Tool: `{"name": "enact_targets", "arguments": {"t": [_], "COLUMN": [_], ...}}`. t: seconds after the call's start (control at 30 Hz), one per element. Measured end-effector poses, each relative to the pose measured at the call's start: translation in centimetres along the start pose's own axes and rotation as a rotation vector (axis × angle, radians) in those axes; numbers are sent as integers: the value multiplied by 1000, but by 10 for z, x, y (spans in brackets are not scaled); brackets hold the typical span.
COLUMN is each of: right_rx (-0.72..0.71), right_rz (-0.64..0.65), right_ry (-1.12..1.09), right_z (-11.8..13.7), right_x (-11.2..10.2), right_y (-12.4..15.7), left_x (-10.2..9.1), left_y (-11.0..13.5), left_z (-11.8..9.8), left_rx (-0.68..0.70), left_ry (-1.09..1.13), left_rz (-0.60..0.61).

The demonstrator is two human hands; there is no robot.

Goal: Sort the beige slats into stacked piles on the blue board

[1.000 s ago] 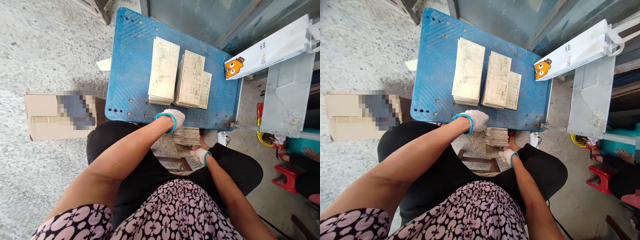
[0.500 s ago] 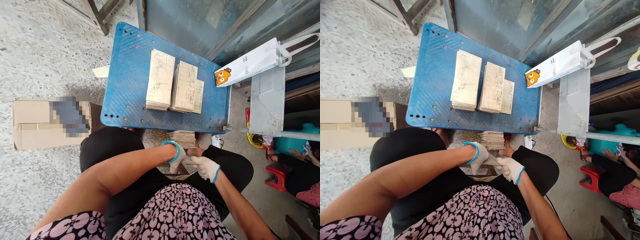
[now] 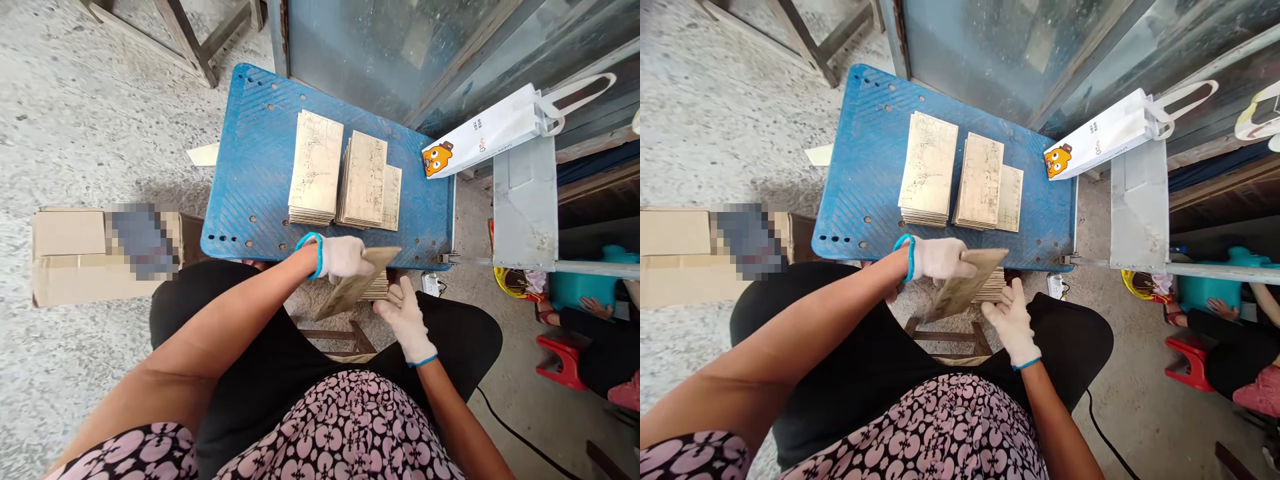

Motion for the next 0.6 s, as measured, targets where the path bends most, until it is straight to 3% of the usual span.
{"name": "enact_targets", "arguments": {"t": [0.13, 0.27, 0.43, 0.6], "right_rx": [-172, -268, -399, -350], "right_rz": [-24, -127, -184, -231], "right_ry": [392, 647, 696, 543], "right_z": [24, 53, 66, 56], "right_x": [29, 42, 42, 26], "right_y": [1, -7, -17, -31], "left_x": [-14, -22, -28, -24], "left_y": [-11, -19, -21, -32], "left_z": [13, 21, 16, 6], "left_rx": [30, 45, 53, 82], "left_ry": [399, 564, 691, 667], "left_rz": [-37, -78, -78, -129]}}
Point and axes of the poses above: each hand's wrist, its own y-axis away from the middle knuckle, its own x-axis out of the palm, z = x × y, the point moved 6 cm from there along -y, towards the middle knuckle, and after that the axes turned 1 degree about z, right-handed, at the moved point
